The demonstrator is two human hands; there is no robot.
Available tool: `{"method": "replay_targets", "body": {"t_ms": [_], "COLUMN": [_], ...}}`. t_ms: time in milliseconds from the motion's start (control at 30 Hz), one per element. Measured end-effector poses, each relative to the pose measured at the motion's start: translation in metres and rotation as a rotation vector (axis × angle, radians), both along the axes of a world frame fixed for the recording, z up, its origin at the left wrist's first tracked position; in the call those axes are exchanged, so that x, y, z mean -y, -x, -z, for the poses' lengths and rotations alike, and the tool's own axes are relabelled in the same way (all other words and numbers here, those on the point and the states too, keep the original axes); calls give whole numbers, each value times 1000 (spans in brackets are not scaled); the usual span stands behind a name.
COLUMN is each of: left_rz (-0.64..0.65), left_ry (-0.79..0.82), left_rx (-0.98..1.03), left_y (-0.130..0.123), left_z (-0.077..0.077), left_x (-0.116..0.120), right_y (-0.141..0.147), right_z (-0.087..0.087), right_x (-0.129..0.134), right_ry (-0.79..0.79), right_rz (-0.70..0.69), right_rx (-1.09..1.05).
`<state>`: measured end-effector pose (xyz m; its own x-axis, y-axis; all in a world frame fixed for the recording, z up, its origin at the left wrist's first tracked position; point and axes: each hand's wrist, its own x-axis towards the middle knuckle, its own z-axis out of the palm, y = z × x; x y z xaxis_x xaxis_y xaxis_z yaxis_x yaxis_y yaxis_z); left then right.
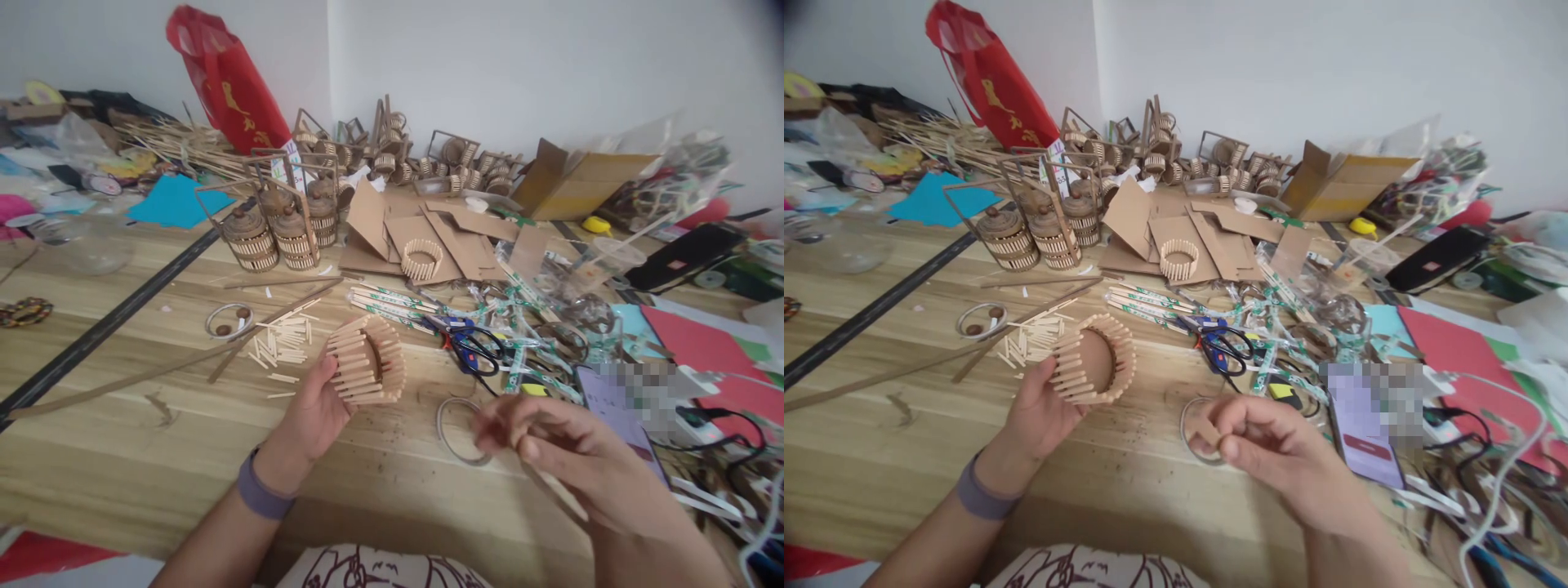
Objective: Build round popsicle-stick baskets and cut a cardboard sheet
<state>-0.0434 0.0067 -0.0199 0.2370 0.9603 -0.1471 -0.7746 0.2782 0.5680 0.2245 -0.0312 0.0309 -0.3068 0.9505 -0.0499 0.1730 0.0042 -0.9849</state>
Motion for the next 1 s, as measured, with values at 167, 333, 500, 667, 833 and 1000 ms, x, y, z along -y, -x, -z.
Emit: {"method": "replay_targets", "body": {"t_ms": [167,333,500,667,833,1000], "left_rz": [33,30,19,8,16,10], "left_ry": [1,-25,-87,-164,-171,-152], "left_rx": [46,56,-5,-68,-71,-57], "left_y": [-5,-10,-13,-14,-15,-16], "left_z": [-4,-3,0,-2,-3,-5], "left_x": [0,1,6,11,11,11], "right_y": [-13,18,44,51,54,56], "right_z": [-8,-8,-5,-2,2,3], "right_x": [2,13,12,10,9,8], "right_ry": [-60,60,163,199,208,213], "right_rz": [199,82,18,2,4,3], "right_rx": [400,274,180,122,118,90]}}
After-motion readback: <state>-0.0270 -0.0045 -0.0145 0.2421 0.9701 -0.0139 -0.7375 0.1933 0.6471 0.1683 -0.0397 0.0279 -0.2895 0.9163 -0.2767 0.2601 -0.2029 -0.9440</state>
